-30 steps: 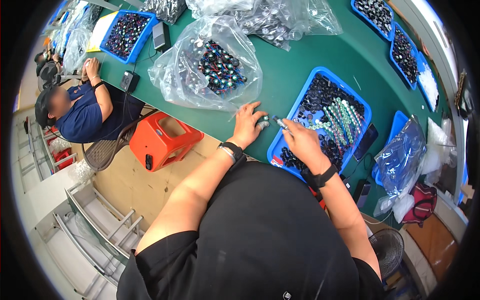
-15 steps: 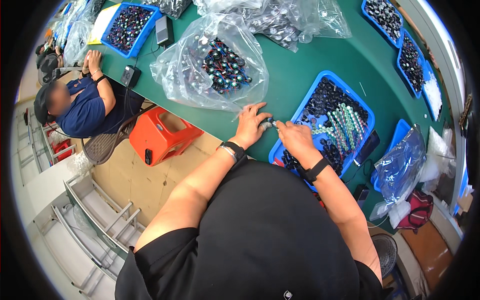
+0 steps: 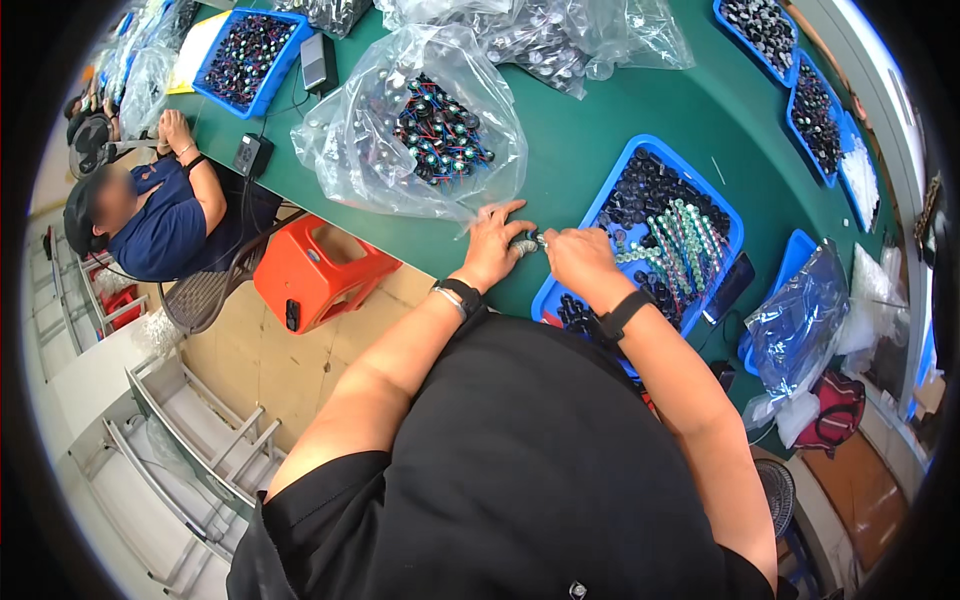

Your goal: The person repeatedly picks small cylindrical electronic components from a blue tray, attaches a black cap to each one, and places the assembled unit into a plastic bag. The process is repetitive and performed by hand at a workbench.

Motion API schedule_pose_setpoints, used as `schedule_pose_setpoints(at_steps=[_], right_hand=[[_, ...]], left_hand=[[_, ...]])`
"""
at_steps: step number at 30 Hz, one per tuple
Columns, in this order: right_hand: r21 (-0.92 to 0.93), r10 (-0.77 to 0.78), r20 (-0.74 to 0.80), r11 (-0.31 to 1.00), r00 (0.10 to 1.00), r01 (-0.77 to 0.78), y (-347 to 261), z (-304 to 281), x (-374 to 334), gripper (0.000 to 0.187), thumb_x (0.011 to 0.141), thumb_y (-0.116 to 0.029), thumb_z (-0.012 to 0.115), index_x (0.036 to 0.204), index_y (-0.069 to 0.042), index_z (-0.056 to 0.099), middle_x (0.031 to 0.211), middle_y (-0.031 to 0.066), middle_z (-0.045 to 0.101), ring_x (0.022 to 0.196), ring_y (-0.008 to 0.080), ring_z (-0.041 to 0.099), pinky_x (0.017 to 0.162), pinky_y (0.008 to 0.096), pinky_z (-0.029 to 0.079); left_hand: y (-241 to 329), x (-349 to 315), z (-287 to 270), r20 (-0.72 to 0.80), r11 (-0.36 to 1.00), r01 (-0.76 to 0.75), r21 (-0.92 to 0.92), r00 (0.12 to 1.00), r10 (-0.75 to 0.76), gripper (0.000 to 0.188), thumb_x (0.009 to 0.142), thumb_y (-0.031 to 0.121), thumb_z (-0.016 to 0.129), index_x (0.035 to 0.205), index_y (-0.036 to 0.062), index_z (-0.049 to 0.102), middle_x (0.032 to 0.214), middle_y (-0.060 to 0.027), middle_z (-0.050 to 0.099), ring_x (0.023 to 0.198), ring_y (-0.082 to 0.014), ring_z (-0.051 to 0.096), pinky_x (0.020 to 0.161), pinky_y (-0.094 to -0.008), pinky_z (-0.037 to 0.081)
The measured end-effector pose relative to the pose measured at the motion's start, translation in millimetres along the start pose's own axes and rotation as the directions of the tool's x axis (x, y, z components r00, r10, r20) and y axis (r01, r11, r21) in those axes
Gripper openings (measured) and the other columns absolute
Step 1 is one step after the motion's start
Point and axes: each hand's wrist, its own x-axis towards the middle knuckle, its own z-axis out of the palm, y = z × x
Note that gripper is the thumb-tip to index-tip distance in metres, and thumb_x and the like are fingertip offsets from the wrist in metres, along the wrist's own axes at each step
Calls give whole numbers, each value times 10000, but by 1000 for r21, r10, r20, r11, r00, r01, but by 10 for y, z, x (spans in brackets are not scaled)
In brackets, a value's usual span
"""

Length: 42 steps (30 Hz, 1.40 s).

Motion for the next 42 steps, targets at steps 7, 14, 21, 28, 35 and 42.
schedule_pose_setpoints(at_steps=[7, 14, 21, 28, 35, 42], right_hand=[[-9, -16, -78, 1000, 997, 15, -28, 99, -83, 123, 739, -95, 565, 830, -48, 633, 707, 119, 659, 664, 265, 659, 622, 381, 499], [-206, -244, 20, 948, 969, 243, -261, 1, 321, 110, 684, -69, 596, 623, -101, 681, 702, 101, 680, 735, 234, 675, 655, 352, 516], [-259, -175, 239, 936, 955, 236, -432, -59, 530, 100, 689, -80, 630, 726, -113, 717, 810, 102, 701, 833, 224, 675, 738, 334, 516], [42, 88, -27, 995, 996, -87, 35, -58, -158, 223, 862, -145, 493, 1023, -63, 625, 808, 158, 673, 728, 298, 660, 634, 399, 490], [468, 744, -164, 636, 647, -613, 777, 152, -507, 445, 921, -359, 479, 1267, -82, 511, 853, 177, 668, 818, 372, 635, 744, 463, 479], [571, 735, -268, 642, 622, -512, 704, 119, -634, 329, 913, -302, 518, 1113, -57, 609, 1005, 188, 640, 909, 342, 618, 797, 415, 478]], left_hand=[[9, 5, -3, -6, 1000, 15, 2, 1000, -15, 332, 712, 110, 718, 1030, 191, 672, 1327, -58, 471, 1202, -338, 396, 977, -487, 320], [-59, -18, 47, -70, 1000, -4, -29, 998, 2, 299, 720, 102, 662, 1015, 143, 676, 1331, -38, 484, 1216, -338, 389, 965, -498, 339], [-69, -19, 96, -64, 988, 65, -142, 995, -75, 312, 745, 105, 632, 1054, 141, 659, 1328, -41, 487, 1192, -349, 418, 970, -500, 337], [-24, 23, -43, 41, 993, 45, -111, 998, -41, 275, 742, 121, 713, 1012, 146, 665, 1317, -49, 486, 1194, -325, 397, 1004, -437, 327], [315, 130, -607, 558, 190, 554, -810, 829, -37, 361, 909, 249, 608, 1162, -6, 567, 994, -84, 658, 915, -153, 605, 852, -282, 467], [575, 135, -722, 613, -451, 625, -637, 765, 195, 357, 917, 243, 579, 1165, -8, 528, 1045, -92, 594, 933, -183, 567, 834, -315, 488]])
